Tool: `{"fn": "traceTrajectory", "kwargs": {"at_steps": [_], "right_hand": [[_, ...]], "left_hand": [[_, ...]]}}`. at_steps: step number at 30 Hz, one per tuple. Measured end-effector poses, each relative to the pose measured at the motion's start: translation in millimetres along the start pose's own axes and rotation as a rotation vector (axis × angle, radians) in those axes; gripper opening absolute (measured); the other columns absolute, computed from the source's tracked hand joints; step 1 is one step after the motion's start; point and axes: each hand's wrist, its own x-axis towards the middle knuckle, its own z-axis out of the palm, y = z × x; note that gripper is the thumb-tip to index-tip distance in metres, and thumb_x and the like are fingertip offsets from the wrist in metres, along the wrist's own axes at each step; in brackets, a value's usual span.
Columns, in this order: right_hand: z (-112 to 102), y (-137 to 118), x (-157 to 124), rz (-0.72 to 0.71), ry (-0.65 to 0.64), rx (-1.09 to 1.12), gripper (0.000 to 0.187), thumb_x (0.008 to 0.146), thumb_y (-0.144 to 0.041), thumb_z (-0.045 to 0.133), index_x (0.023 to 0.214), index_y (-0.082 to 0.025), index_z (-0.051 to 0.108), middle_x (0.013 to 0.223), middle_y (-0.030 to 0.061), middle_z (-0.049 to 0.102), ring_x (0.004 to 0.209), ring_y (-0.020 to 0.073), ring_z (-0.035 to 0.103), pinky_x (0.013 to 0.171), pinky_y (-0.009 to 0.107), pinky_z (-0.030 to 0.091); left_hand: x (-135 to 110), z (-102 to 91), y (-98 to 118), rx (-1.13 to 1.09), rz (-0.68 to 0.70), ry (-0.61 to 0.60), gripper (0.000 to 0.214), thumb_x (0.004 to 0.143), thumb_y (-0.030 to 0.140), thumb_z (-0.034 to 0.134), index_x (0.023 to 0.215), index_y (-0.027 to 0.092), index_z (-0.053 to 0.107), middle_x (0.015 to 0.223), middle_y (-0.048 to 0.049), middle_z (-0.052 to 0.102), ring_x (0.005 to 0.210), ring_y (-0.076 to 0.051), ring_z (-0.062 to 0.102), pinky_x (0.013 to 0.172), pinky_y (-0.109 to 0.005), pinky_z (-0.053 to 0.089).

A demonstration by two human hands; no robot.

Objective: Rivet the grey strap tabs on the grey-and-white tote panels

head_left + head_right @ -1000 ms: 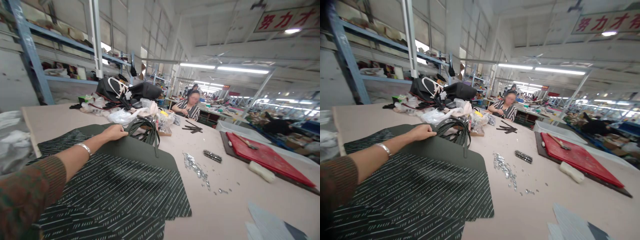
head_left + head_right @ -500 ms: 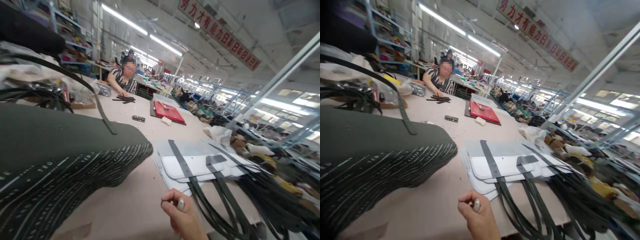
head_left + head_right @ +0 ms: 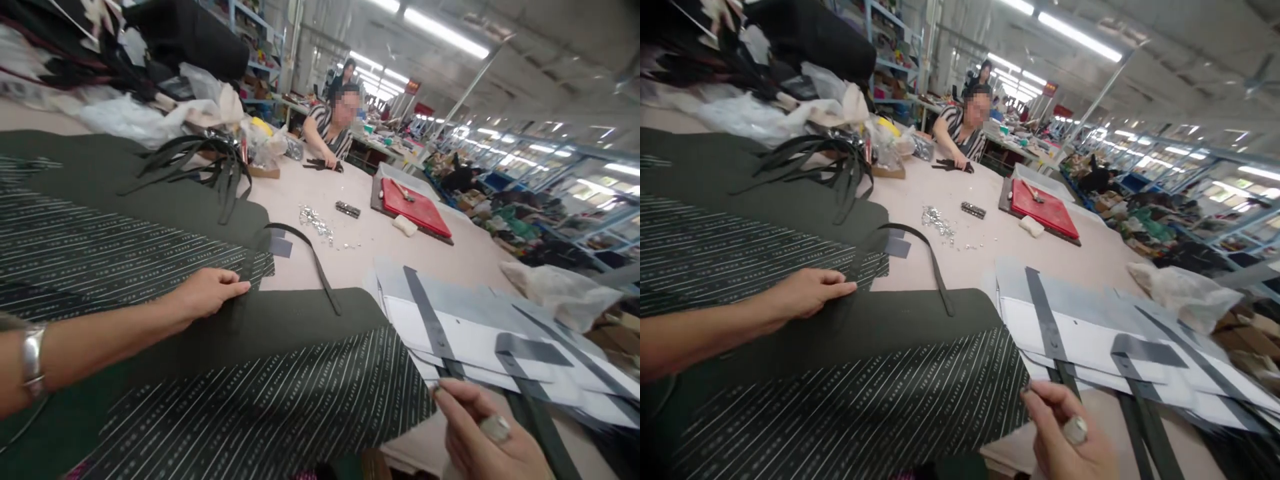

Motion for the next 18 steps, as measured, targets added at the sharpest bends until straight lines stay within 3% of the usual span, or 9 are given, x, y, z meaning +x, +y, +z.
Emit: {"fn": "traceTrajectory", "kwargs": {"at_steps": [2, 5, 7, 9, 14, 18], "right_hand": [[31.2, -6.4, 2.0, -0.077, -0.162, -0.094, 0.044, 0.073, -0.057, 0.074, 0.092, -0.018, 0.069, 0.048, -0.0065, 0.042, 0.043, 0.009, 0.035, 0.04, 0.02, 0.025], [82.6, -18.0, 8.9, -0.203, -0.402, -0.194, 0.027, 0.081, -0.045, 0.066, 0.084, -0.019, 0.071, 0.062, -0.0018, 0.056, 0.056, 0.0113, 0.044, 0.052, 0.023, 0.035], [111.0, -25.1, 14.5, -0.222, -0.515, -0.248, 0.02, 0.082, -0.037, 0.062, 0.08, -0.019, 0.071, 0.067, -0.0014, 0.059, 0.061, 0.012, 0.047, 0.058, 0.025, 0.037], [131.4, -30.1, 19.3, -0.201, -0.596, -0.29, 0.015, 0.082, -0.031, 0.06, 0.08, -0.019, 0.071, 0.065, -0.0027, 0.058, 0.06, 0.0117, 0.046, 0.059, 0.025, 0.035], [155.1, -33.3, 27.4, -0.137, -0.675, -0.376, 0.01, 0.08, -0.023, 0.062, 0.079, -0.02, 0.072, 0.064, -0.004, 0.061, 0.059, 0.0115, 0.048, 0.057, 0.025, 0.033], [160.6, -31.7, 31.3, -0.157, -0.676, -0.405, 0.01, 0.081, -0.024, 0.063, 0.079, -0.021, 0.072, 0.068, -0.0036, 0.065, 0.063, 0.0122, 0.053, 0.061, 0.025, 0.037]], "left_hand": [[8.5, -6.5, -2.4, 0.1, 0.033, 0.02, 0.038, 0.067, 0.059, 0.061, 0.069, 0.021, 0.055, 0.056, 0.0015, 0.049, 0.052, -0.016, 0.046, 0.05, -0.027, 0.029], [17.5, -19.4, 7.7, 0.363, 0.184, 0.107, 0.033, 0.072, 0.051, 0.061, 0.087, 0.022, 0.06, 0.081, -0.0036, 0.066, 0.076, -0.023, 0.059, 0.065, -0.031, 0.037], [19.8, -17.6, 20.5, 0.531, 0.29, 0.064, 0.034, 0.079, 0.051, 0.055, 0.097, 0.023, 0.061, 0.094, -0.0042, 0.07, 0.086, -0.025, 0.063, 0.073, -0.032, 0.041], [21.0, -6.8, 33.4, 0.629, 0.334, -0.069, 0.037, 0.083, 0.05, 0.053, 0.106, 0.023, 0.063, 0.106, -0.0044, 0.07, 0.096, -0.025, 0.065, 0.078, -0.032, 0.043], [30.6, 22.2, 51.3, 0.764, 0.314, -0.253, 0.042, 0.079, 0.048, 0.066, 0.111, 0.02, 0.064, 0.113, -0.0079, 0.069, 0.101, -0.027, 0.065, 0.076, -0.032, 0.045], [43.3, 24.8, 59.9, 0.796, 0.268, -0.326, 0.044, 0.074, 0.048, 0.073, 0.108, 0.019, 0.067, 0.104, -0.0091, 0.071, 0.095, -0.029, 0.066, 0.069, -0.033, 0.043]]}}
